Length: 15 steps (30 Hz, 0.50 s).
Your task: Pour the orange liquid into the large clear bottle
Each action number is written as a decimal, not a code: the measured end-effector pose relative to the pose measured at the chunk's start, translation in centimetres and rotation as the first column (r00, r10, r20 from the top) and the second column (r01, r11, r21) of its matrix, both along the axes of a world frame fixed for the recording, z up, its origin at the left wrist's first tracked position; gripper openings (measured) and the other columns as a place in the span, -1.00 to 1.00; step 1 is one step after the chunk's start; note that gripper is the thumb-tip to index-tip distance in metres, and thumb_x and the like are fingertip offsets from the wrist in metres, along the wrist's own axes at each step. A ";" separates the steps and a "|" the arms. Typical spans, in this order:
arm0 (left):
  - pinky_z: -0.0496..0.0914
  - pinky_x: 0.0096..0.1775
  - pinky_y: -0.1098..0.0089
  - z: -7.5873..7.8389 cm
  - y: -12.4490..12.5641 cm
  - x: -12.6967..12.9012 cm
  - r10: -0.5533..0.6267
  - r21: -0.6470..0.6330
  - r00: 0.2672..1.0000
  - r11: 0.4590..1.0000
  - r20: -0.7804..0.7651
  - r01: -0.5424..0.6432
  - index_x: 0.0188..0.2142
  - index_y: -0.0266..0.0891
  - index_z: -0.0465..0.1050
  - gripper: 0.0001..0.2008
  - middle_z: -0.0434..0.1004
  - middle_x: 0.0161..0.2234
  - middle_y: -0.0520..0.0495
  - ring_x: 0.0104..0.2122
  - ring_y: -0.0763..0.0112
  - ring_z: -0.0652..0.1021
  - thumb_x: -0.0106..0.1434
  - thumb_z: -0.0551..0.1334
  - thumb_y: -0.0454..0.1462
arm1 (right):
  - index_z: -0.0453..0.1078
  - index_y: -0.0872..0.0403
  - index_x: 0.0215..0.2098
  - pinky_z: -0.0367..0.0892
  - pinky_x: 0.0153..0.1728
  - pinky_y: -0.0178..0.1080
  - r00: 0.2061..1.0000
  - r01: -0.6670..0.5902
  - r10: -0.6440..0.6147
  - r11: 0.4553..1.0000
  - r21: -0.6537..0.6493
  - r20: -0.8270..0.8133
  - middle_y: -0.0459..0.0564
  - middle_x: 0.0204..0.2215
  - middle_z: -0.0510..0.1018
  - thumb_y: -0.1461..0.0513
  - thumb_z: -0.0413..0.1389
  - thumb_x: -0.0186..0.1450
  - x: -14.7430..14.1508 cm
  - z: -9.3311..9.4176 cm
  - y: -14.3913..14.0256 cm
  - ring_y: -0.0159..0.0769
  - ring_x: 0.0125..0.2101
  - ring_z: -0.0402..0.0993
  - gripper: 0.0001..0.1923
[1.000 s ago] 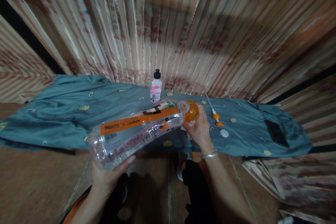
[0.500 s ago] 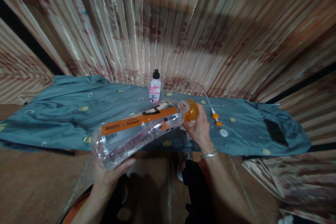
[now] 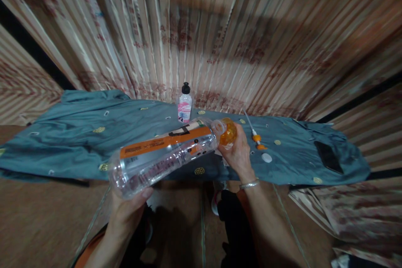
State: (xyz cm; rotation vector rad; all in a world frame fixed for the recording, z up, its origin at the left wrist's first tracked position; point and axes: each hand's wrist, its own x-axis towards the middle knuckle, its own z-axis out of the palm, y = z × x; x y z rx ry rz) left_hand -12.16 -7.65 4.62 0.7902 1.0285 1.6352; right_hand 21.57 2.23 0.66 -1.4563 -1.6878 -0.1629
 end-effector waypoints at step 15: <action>0.71 0.20 -0.29 0.7 0.4 0.1 -0.050 -0.013 0.995 0.999 0.084 0.052 0.42 0.16 0.51 -0.01 0.77 0.23 -0.17 0.18 -0.28 0.77 0.01 0.74 -0.12 | 0.21 0.05 0.56 0.56 0.41 0.38 1.000 0.030 -0.030 0.999 0.032 0.004 0.34 0.40 0.56 0.08 0.37 0.38 0.0 -0.2 0.1 0.24 0.43 0.55 -0.12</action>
